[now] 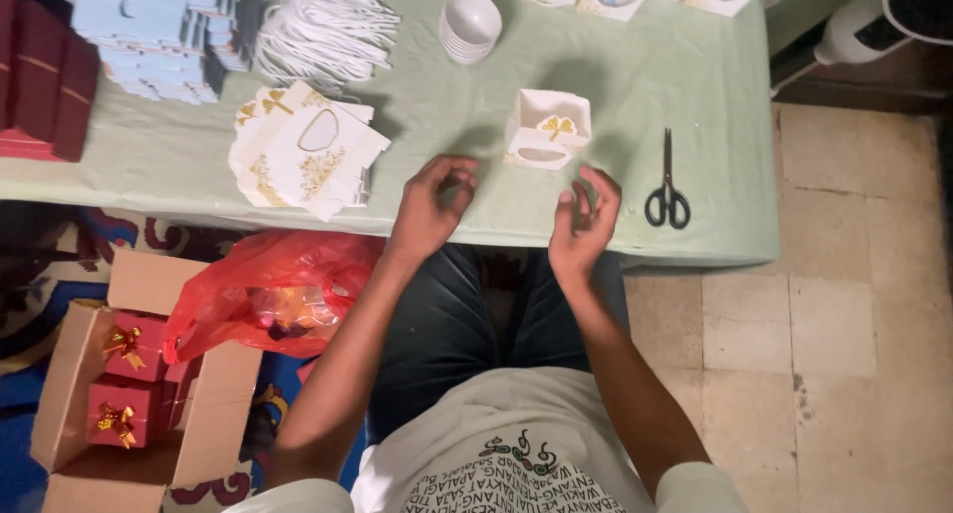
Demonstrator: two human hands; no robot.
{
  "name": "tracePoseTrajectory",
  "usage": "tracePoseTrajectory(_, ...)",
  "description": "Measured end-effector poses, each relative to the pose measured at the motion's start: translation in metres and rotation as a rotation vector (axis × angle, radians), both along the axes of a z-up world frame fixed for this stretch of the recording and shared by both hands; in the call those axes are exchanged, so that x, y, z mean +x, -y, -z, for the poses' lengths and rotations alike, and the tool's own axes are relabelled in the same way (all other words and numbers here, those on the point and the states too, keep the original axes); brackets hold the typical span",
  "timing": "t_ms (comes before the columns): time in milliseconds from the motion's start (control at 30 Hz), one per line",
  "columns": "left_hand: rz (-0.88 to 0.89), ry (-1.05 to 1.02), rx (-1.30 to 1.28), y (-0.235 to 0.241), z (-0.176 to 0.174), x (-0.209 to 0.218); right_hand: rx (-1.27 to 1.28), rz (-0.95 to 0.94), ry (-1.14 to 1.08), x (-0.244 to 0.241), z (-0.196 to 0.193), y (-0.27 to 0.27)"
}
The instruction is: Assembling small decorative gift boxes by folding them and threading string handles through pre-cut holes.
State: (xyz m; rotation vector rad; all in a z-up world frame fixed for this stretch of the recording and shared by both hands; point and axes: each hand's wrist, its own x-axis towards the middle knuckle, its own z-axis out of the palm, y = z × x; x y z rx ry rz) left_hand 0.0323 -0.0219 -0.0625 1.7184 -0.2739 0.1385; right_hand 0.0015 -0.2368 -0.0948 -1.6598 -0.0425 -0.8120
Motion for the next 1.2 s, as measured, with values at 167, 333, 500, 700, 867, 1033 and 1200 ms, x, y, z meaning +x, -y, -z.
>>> tracePoseTrajectory(167,-0.096,0.024,0.037,-0.016,0.01,-0.005,-0.048,-0.059,0.033,-0.002,0.007,-0.017)
tracePoseTrajectory(333,-0.181,0.095,0.035,-0.012,0.006,-0.012,-0.138,-0.113,0.039,-0.002,0.011,-0.027)
tracePoseTrajectory(500,-0.175,0.118,0.048,-0.01,-0.001,-0.016,-0.073,-0.032,-0.026,-0.003,0.014,-0.016)
tracePoseTrajectory(700,-0.161,0.116,0.03,-0.01,-0.003,-0.016,-0.581,0.486,-0.016,-0.006,-0.026,0.061)
tracePoseTrajectory(867,-0.153,0.148,0.052,-0.013,-0.004,-0.015,-0.703,0.491,-0.459,-0.002,-0.002,0.113)
tracePoseTrajectory(1033,-0.156,0.208,0.002,0.009,-0.009,-0.011,-0.735,0.42,-0.642,-0.003,-0.011,0.12)
tracePoseTrajectory(1200,-0.24,0.718,0.412,0.075,-0.045,-0.002,-0.795,0.411,-0.622,0.001,-0.002,0.123)
